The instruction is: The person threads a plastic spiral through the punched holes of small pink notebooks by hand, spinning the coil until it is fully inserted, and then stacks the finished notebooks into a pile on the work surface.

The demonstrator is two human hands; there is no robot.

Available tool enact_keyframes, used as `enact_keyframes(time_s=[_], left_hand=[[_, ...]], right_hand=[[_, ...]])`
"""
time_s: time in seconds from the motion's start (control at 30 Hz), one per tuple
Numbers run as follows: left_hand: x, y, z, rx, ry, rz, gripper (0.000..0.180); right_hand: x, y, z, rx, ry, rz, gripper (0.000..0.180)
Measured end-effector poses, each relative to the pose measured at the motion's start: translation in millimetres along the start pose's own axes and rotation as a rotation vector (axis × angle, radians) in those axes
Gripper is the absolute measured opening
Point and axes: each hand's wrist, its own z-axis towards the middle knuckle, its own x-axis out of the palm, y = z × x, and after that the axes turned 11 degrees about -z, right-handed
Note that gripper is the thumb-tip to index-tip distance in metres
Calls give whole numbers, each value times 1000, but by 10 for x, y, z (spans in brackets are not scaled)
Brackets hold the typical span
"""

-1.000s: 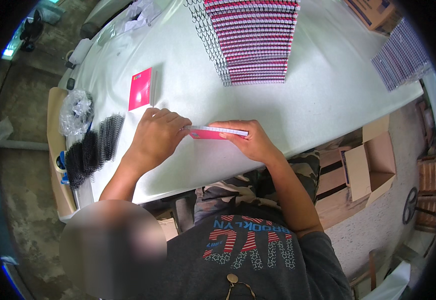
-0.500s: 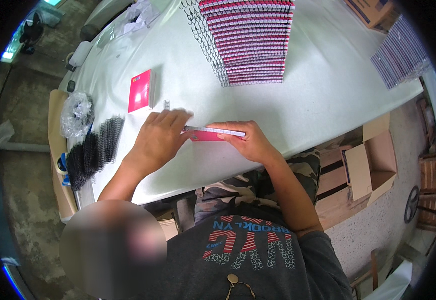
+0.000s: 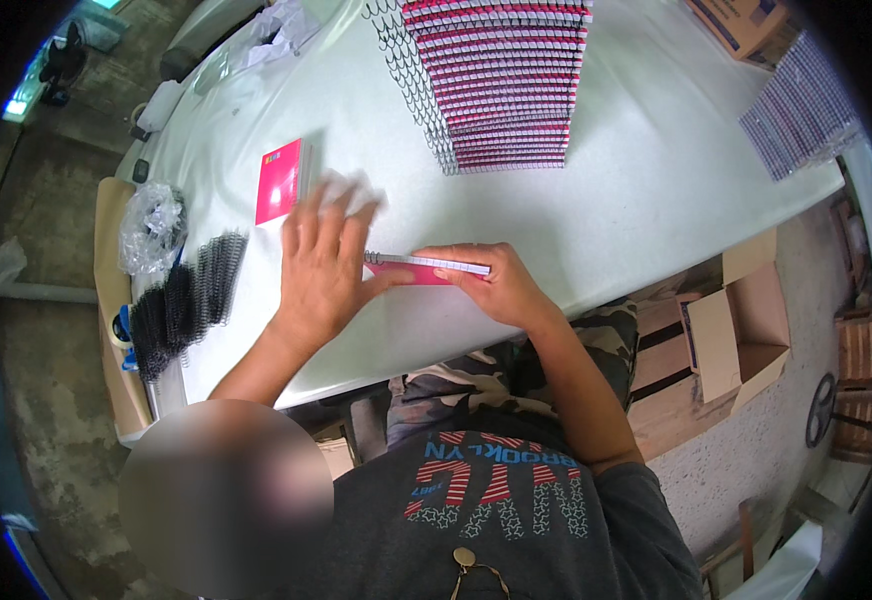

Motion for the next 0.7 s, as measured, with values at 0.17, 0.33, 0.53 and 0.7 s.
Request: enact_keyframes(time_s=[0.17, 0.33, 0.53, 0.7], left_hand=[[917, -140, -809, -21, 73, -127, 117], [624, -16, -665, 80, -412, -32, 114], [1017, -406, -1308, 178, -88, -301, 114], [774, -641, -1083, 221, -144, -218, 96]], right_hand=[[83, 8, -55, -25, -27, 3, 27], [124, 7, -232, -236, -37, -237, 38], [328, 99, -403, -314, -78, -264, 43], [279, 163, -577, -388, -54, -324, 52]])
